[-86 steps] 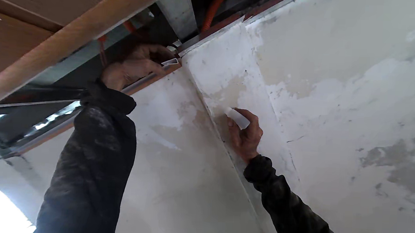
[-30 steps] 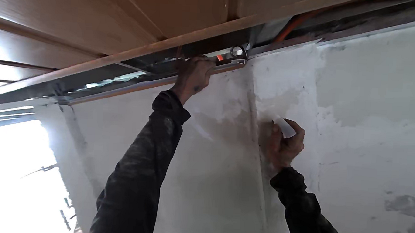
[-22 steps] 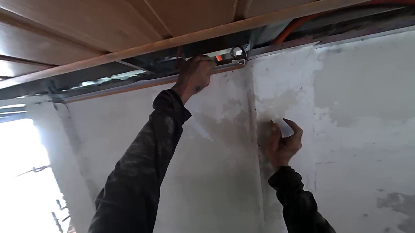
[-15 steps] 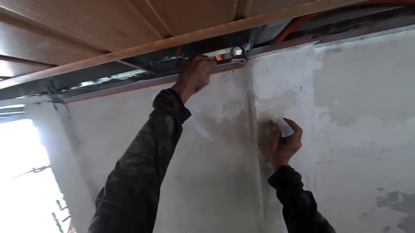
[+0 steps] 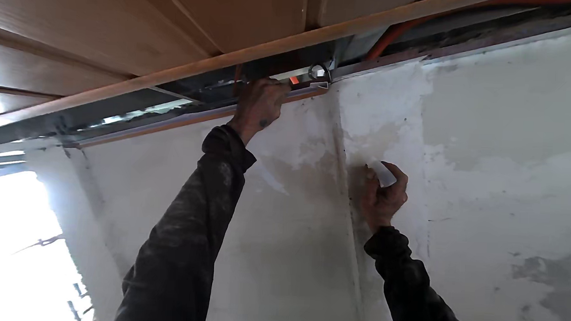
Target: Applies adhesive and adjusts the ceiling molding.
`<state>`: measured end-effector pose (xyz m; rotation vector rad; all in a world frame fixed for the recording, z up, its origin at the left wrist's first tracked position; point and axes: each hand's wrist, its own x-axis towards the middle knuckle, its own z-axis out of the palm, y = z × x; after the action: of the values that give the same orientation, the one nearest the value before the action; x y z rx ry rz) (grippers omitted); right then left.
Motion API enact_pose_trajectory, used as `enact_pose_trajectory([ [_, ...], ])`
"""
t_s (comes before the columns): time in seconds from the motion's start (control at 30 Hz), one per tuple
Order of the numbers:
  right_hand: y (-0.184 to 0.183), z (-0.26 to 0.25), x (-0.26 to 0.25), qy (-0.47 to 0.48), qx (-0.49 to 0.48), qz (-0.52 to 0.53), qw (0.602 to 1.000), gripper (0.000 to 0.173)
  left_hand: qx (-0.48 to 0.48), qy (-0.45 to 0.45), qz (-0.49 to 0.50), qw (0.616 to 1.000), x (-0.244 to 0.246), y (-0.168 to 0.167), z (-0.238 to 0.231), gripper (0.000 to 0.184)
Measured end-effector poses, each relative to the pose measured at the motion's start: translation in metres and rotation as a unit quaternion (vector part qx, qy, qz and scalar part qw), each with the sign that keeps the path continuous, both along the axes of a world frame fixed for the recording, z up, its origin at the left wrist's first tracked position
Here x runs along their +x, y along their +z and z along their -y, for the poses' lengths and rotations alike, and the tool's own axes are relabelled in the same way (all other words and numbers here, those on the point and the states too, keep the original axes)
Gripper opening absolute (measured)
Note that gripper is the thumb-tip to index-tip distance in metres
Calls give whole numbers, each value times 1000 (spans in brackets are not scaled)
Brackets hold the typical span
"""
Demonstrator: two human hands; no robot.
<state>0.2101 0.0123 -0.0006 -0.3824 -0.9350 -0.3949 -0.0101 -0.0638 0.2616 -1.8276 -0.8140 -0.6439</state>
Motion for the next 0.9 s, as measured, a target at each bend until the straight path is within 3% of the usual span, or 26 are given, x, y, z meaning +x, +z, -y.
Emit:
enact_pose_trajectory([
  [0.4,0,2,-1,7,2,5,1000,39,-37,-14,51,998,-6,-5,-5,29],
  [0.8,2,4,-1,-11,0,3,1000,38,6,4,77,997,-3,-12,-12,28],
  [0.9,1,4,-1,-15,-5,5,1000,38,67,-4,80,995,-4,-22,-16,33],
])
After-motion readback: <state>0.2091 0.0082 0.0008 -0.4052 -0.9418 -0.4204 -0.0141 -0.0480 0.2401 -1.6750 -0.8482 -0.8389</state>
